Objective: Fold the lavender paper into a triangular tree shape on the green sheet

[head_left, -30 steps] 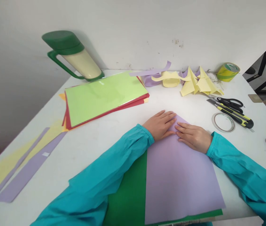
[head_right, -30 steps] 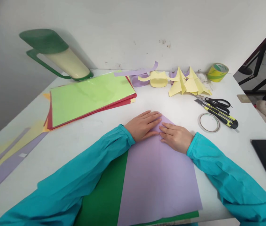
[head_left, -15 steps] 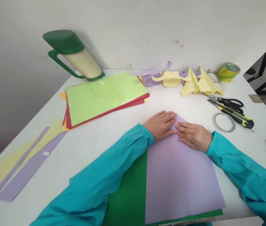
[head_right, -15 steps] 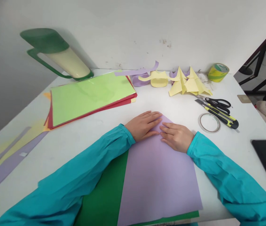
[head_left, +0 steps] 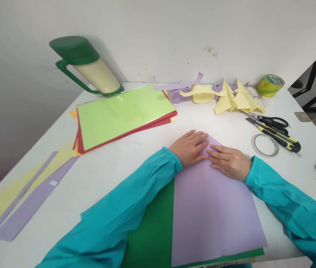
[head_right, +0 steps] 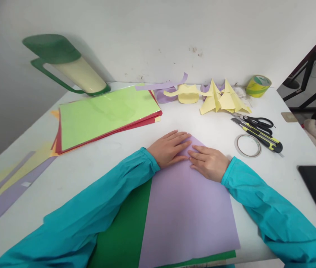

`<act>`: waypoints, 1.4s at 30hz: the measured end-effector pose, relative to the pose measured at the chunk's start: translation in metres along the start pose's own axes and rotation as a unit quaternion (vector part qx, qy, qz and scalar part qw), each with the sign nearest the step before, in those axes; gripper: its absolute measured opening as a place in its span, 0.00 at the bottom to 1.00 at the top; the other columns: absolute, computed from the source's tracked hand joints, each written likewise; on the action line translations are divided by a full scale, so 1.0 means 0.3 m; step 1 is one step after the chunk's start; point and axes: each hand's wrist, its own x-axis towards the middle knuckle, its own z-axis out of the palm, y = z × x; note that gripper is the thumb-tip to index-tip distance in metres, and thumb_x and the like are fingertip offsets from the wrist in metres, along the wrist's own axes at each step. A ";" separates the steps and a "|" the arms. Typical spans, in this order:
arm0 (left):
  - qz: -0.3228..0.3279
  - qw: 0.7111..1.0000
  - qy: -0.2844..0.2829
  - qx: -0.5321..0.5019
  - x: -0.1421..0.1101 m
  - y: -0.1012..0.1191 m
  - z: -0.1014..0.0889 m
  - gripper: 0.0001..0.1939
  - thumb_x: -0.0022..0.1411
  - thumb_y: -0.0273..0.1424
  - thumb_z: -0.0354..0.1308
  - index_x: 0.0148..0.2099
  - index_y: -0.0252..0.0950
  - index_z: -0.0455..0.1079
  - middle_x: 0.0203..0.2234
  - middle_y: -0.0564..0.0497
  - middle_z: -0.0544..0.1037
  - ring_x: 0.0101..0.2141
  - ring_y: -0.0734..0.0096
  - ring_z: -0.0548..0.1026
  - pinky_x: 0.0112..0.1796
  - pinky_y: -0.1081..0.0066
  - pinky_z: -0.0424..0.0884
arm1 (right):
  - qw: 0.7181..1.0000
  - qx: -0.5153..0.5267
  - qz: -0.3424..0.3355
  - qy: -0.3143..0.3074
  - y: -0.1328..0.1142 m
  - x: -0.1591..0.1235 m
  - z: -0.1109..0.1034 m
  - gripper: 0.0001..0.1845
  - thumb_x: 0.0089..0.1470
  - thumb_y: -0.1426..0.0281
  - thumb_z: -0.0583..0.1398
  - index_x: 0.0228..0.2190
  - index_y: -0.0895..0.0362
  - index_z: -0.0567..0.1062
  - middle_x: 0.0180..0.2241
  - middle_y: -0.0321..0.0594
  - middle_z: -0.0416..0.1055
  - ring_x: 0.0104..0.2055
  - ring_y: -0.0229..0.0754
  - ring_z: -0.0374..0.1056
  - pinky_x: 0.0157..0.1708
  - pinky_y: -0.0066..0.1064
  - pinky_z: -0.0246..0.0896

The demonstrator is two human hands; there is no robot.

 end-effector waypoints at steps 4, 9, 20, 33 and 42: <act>-0.015 1.000 0.007 0.021 -0.001 0.000 -0.003 0.28 0.65 0.48 0.48 0.55 0.31 0.68 0.56 0.31 0.65 0.56 0.47 0.64 0.55 0.47 0.61 | 1.000 0.010 0.003 0.000 -0.002 0.002 0.000 0.12 0.59 0.71 0.57 0.39 0.64 0.78 0.44 0.47 0.76 0.51 0.50 0.70 0.50 0.40 0.71; -0.015 1.000 0.015 0.021 -0.004 -0.002 0.002 0.28 0.65 0.48 0.50 0.55 0.31 0.69 0.56 0.31 0.65 0.56 0.45 0.64 0.55 0.47 0.60 | 0.999 0.031 0.015 -0.002 -0.004 0.005 0.007 0.14 0.61 0.71 0.55 0.39 0.66 0.78 0.45 0.49 0.75 0.50 0.49 0.71 0.51 0.39 0.70; -0.003 1.000 0.011 0.011 -0.003 -0.006 0.003 0.27 0.66 0.46 0.47 0.55 0.30 0.68 0.56 0.37 0.68 0.56 0.48 0.65 0.56 0.47 0.59 | 0.999 0.032 0.022 -0.002 -0.008 0.007 0.014 0.13 0.60 0.71 0.55 0.39 0.63 0.78 0.44 0.46 0.76 0.48 0.46 0.72 0.51 0.38 0.70; 0.010 0.999 0.026 0.028 -0.004 -0.009 0.014 0.29 0.65 0.49 0.47 0.55 0.30 0.68 0.55 0.37 0.69 0.55 0.48 0.66 0.56 0.47 0.59 | 0.999 0.031 0.008 0.001 -0.008 0.011 0.010 0.14 0.61 0.71 0.54 0.38 0.63 0.78 0.44 0.47 0.76 0.48 0.47 0.72 0.50 0.40 0.70; 0.011 0.999 0.035 0.037 -0.008 -0.010 0.017 0.31 0.64 0.51 0.49 0.55 0.31 0.68 0.55 0.36 0.69 0.56 0.47 0.64 0.56 0.45 0.58 | 0.999 0.039 0.017 -0.007 -0.008 0.006 0.014 0.14 0.61 0.70 0.54 0.40 0.62 0.78 0.44 0.46 0.76 0.49 0.46 0.72 0.51 0.40 0.69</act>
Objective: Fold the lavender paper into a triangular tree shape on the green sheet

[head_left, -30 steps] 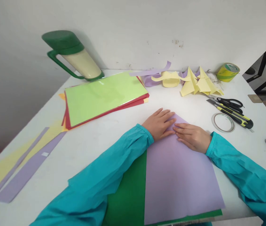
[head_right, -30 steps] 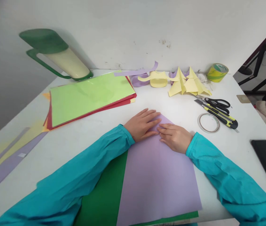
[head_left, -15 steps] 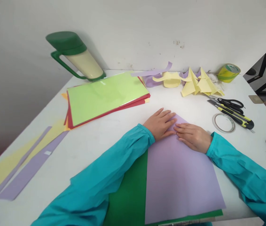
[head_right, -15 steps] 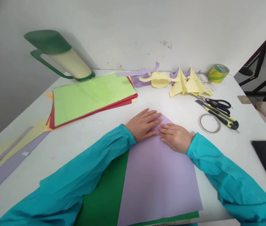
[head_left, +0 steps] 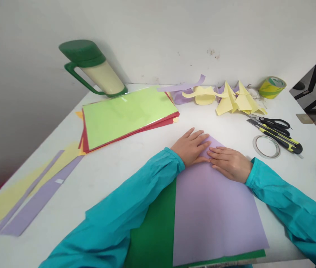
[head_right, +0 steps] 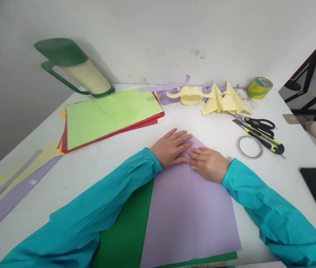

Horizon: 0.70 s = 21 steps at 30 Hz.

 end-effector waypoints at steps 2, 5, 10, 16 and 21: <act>0.000 1.000 0.002 0.003 0.000 0.000 0.001 0.31 0.63 0.51 0.49 0.55 0.31 0.68 0.55 0.36 0.69 0.56 0.47 0.64 0.56 0.46 0.58 | 1.000 0.004 0.002 0.002 0.001 -0.002 0.001 0.14 0.61 0.70 0.54 0.40 0.62 0.78 0.44 0.45 0.76 0.49 0.46 0.71 0.51 0.39 0.69; 0.000 1.000 0.000 0.006 -0.001 -0.001 0.002 0.31 0.63 0.52 0.49 0.56 0.31 0.68 0.55 0.35 0.68 0.56 0.46 0.65 0.56 0.46 0.58 | 1.000 0.005 0.002 0.003 0.003 -0.004 0.002 0.15 0.62 0.70 0.53 0.41 0.62 0.78 0.45 0.45 0.76 0.49 0.46 0.71 0.51 0.39 0.69; -0.003 1.000 -0.006 0.011 -0.001 -0.002 0.003 0.32 0.62 0.52 0.50 0.56 0.32 0.68 0.55 0.33 0.68 0.57 0.45 0.64 0.55 0.45 0.59 | 1.000 -0.001 -0.002 -0.002 0.001 -0.002 0.000 0.15 0.62 0.70 0.53 0.42 0.62 0.77 0.46 0.45 0.75 0.51 0.46 0.70 0.52 0.39 0.69; 0.000 1.000 -0.012 0.015 0.004 0.002 -0.003 0.32 0.64 0.52 0.48 0.56 0.30 0.68 0.55 0.33 0.68 0.56 0.47 0.65 0.56 0.47 0.59 | 1.000 0.002 0.011 -0.009 0.000 0.002 0.001 0.15 0.62 0.69 0.53 0.42 0.61 0.77 0.45 0.40 0.76 0.50 0.47 0.71 0.49 0.39 0.70; -0.007 1.000 -0.024 0.011 -0.008 0.005 -0.012 0.30 0.66 0.49 0.45 0.56 0.30 0.68 0.56 0.34 0.68 0.57 0.48 0.64 0.56 0.47 0.58 | 1.000 0.006 0.019 -0.017 0.005 -0.003 0.009 0.15 0.62 0.69 0.53 0.42 0.60 0.77 0.45 0.40 0.76 0.50 0.46 0.71 0.49 0.39 0.70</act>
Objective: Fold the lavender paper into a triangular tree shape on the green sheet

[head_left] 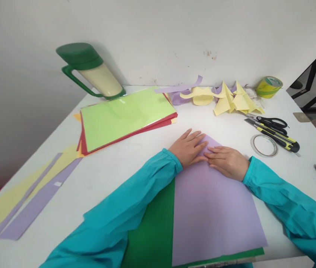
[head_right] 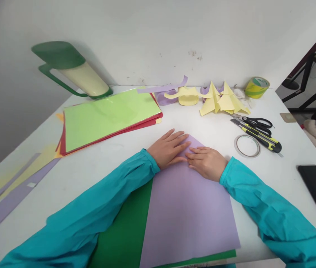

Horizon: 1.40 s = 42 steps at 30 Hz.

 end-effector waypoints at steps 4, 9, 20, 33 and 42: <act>-0.035 0.999 0.015 -0.027 -0.025 -0.008 0.003 0.25 0.68 0.46 0.44 0.53 0.33 0.70 0.52 0.39 0.71 0.55 0.52 0.65 0.57 0.48 0.57 | 1.000 0.003 0.005 -0.005 0.002 -0.003 0.007 0.14 0.62 0.69 0.53 0.42 0.59 0.77 0.45 0.40 0.76 0.51 0.46 0.70 0.50 0.39 0.69; -0.097 0.993 0.037 -0.063 -0.016 -0.035 0.007 0.22 0.69 0.40 0.41 0.54 0.34 0.70 0.54 0.38 0.68 0.57 0.51 0.62 0.56 0.47 0.58 | 1.000 0.010 0.015 -0.008 0.000 -0.002 0.010 0.15 0.62 0.68 0.53 0.42 0.59 0.77 0.45 0.39 0.76 0.51 0.45 0.70 0.51 0.38 0.69; -0.157 0.987 -0.024 -0.033 0.013 -0.020 -0.005 0.19 0.68 0.36 0.47 0.57 0.41 0.66 0.63 0.39 0.56 0.62 0.42 0.52 0.55 0.34 0.50 | 1.000 0.016 0.016 -0.004 0.001 -0.006 0.009 0.14 0.62 0.69 0.53 0.42 0.58 0.77 0.45 0.39 0.76 0.51 0.45 0.70 0.51 0.38 0.69; -0.129 0.992 0.002 -0.014 -0.068 0.006 -0.027 0.17 0.67 0.33 0.46 0.54 0.38 0.69 0.62 0.37 0.58 0.61 0.42 0.54 0.53 0.32 0.49 | 1.000 0.022 0.013 -0.013 0.005 -0.012 0.013 0.14 0.61 0.70 0.54 0.43 0.57 0.77 0.46 0.41 0.75 0.53 0.46 0.68 0.52 0.40 0.68; -0.129 0.991 0.036 0.001 -0.161 0.015 -0.005 0.16 0.65 0.32 0.49 0.53 0.42 0.68 0.62 0.40 0.58 0.62 0.44 0.53 0.55 0.33 0.47 | 1.000 0.016 0.009 -0.019 0.007 -0.015 0.013 0.14 0.61 0.70 0.54 0.43 0.57 0.77 0.47 0.42 0.75 0.53 0.46 0.68 0.52 0.40 0.68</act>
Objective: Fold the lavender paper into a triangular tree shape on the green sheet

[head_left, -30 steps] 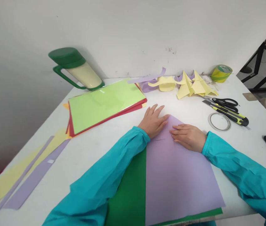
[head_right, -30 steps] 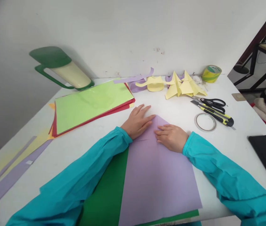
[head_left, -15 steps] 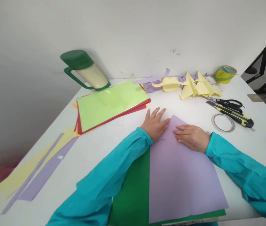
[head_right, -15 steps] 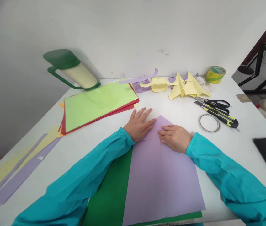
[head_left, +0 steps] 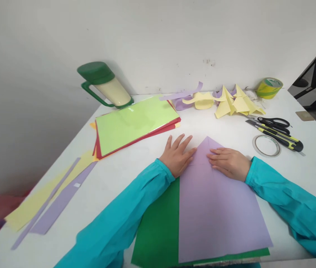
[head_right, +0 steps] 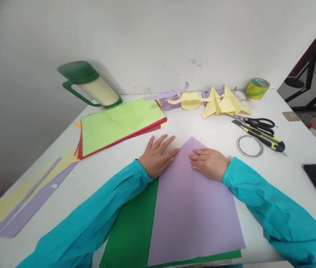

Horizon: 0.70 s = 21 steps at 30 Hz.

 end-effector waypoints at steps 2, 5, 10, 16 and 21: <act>0.007 1.000 0.007 0.009 -0.022 0.001 -0.010 0.16 0.65 0.31 0.49 0.53 0.41 0.68 0.62 0.39 0.58 0.62 0.43 0.53 0.55 0.34 0.48 | 1.000 0.000 -0.002 0.001 0.000 0.000 0.000 0.14 0.61 0.70 0.54 0.43 0.58 0.77 0.47 0.42 0.75 0.53 0.47 0.68 0.52 0.40 0.68; 0.016 0.999 0.016 0.024 -0.050 0.007 -0.029 0.15 0.65 0.31 0.49 0.52 0.40 0.68 0.62 0.38 0.58 0.62 0.43 0.53 0.55 0.35 0.49 | 1.000 -0.001 -0.003 0.003 -0.001 0.002 -0.003 0.14 0.61 0.70 0.54 0.43 0.57 0.77 0.47 0.41 0.75 0.53 0.46 0.68 0.52 0.40 0.68; 0.015 0.999 0.012 0.026 -0.093 0.015 -0.048 0.15 0.65 0.31 0.48 0.53 0.40 0.67 0.62 0.40 0.58 0.62 0.45 0.52 0.56 0.35 0.48 | 1.000 0.000 -0.010 0.017 -0.003 0.004 -0.009 0.14 0.61 0.70 0.54 0.41 0.59 0.78 0.46 0.40 0.75 0.51 0.47 0.70 0.51 0.40 0.70; 0.010 1.000 -0.005 0.001 -0.133 0.010 -0.072 0.16 0.66 0.30 0.47 0.54 0.41 0.66 0.62 0.41 0.58 0.64 0.47 0.49 0.56 0.36 0.47 | 1.000 0.004 -0.011 0.019 -0.005 0.006 -0.013 0.13 0.61 0.70 0.54 0.41 0.59 0.77 0.46 0.40 0.75 0.52 0.47 0.69 0.51 0.40 0.69; 0.022 1.000 -0.012 -0.018 -0.142 -0.003 -0.095 0.16 0.64 0.27 0.48 0.53 0.41 0.67 0.62 0.42 0.58 0.64 0.48 0.48 0.57 0.36 0.47 | 1.000 0.008 -0.010 0.021 -0.008 0.008 -0.017 0.13 0.61 0.70 0.54 0.41 0.60 0.77 0.45 0.42 0.76 0.51 0.47 0.69 0.51 0.41 0.69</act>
